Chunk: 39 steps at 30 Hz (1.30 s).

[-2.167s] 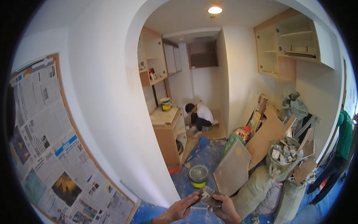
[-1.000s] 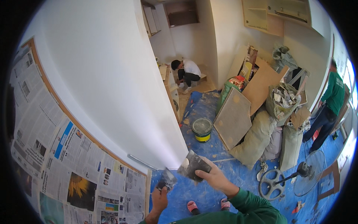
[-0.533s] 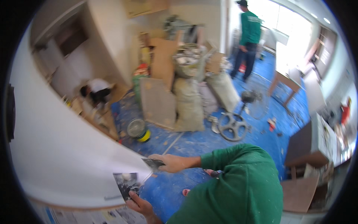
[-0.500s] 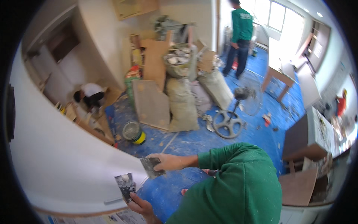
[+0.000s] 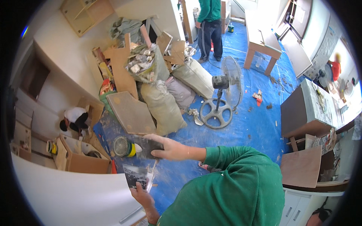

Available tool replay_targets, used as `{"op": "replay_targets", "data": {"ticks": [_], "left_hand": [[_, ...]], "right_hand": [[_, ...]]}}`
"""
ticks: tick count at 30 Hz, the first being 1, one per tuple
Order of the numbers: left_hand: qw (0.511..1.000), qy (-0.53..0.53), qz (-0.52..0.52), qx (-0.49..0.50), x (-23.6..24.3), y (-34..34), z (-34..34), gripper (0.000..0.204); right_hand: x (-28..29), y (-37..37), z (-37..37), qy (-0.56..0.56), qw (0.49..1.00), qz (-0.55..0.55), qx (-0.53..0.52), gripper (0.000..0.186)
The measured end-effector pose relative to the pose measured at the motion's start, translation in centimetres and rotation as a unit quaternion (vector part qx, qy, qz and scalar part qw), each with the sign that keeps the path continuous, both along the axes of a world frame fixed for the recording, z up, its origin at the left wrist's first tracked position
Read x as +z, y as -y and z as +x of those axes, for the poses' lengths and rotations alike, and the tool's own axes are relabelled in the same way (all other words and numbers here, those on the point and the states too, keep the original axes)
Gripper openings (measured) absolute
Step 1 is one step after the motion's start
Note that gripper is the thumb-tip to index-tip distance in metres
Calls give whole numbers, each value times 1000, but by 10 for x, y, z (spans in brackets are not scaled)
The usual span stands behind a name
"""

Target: The person applies plaster to a curved wall section using a trowel and a hawk. They repeatedly scoop plaster from the hawk onto the trowel and smooth it onto the wall surface. The person also touches the wall with their hand to check the texture.

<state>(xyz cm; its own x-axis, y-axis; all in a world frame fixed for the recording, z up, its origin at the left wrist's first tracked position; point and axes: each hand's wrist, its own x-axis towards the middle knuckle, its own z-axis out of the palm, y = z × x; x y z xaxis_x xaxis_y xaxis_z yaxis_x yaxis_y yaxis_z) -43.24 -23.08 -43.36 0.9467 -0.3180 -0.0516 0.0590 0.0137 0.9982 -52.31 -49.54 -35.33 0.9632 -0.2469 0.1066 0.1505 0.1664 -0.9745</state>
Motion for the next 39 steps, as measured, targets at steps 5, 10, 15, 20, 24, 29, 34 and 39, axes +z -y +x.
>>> {"op": "replay_targets", "data": {"ticks": [5, 10, 15, 20, 24, 29, 34, 39], "left_hand": [[919, -301, -249, -45, 9, 101, 10, 33], [952, -232, -197, -26, 35, 150, 29, 35], [974, -124, -189, 19, 44, 116, 59, 39], [948, -151, -212, 181, 3, 48, 86, 36], [951, -127, -216, 180, -8, 7, 122, 37], [932, -94, -282, 208, -22, -28, 200, 41], [939, -94, -238, 229, 16, -58, 244, 41], [938, -127, -235, 221, 21, -100, 254, 36]], "right_hand": [[-22, 50, -8, 145, 887, -438, -17, 77], [-72, 77, 3, 50, 856, -514, -15, 82], [-128, 82, 41, -20, 888, -452, 77, 80], [-172, 62, 122, -63, 866, -459, 186, 72], [-232, 45, 199, -84, 826, -471, 297, 63], [-298, 44, 301, -122, 770, -500, 378, 61], [-326, 29, 413, -110, 782, -515, 332, 53], [-310, -13, 494, -65, 782, -486, 384, 49]]}}
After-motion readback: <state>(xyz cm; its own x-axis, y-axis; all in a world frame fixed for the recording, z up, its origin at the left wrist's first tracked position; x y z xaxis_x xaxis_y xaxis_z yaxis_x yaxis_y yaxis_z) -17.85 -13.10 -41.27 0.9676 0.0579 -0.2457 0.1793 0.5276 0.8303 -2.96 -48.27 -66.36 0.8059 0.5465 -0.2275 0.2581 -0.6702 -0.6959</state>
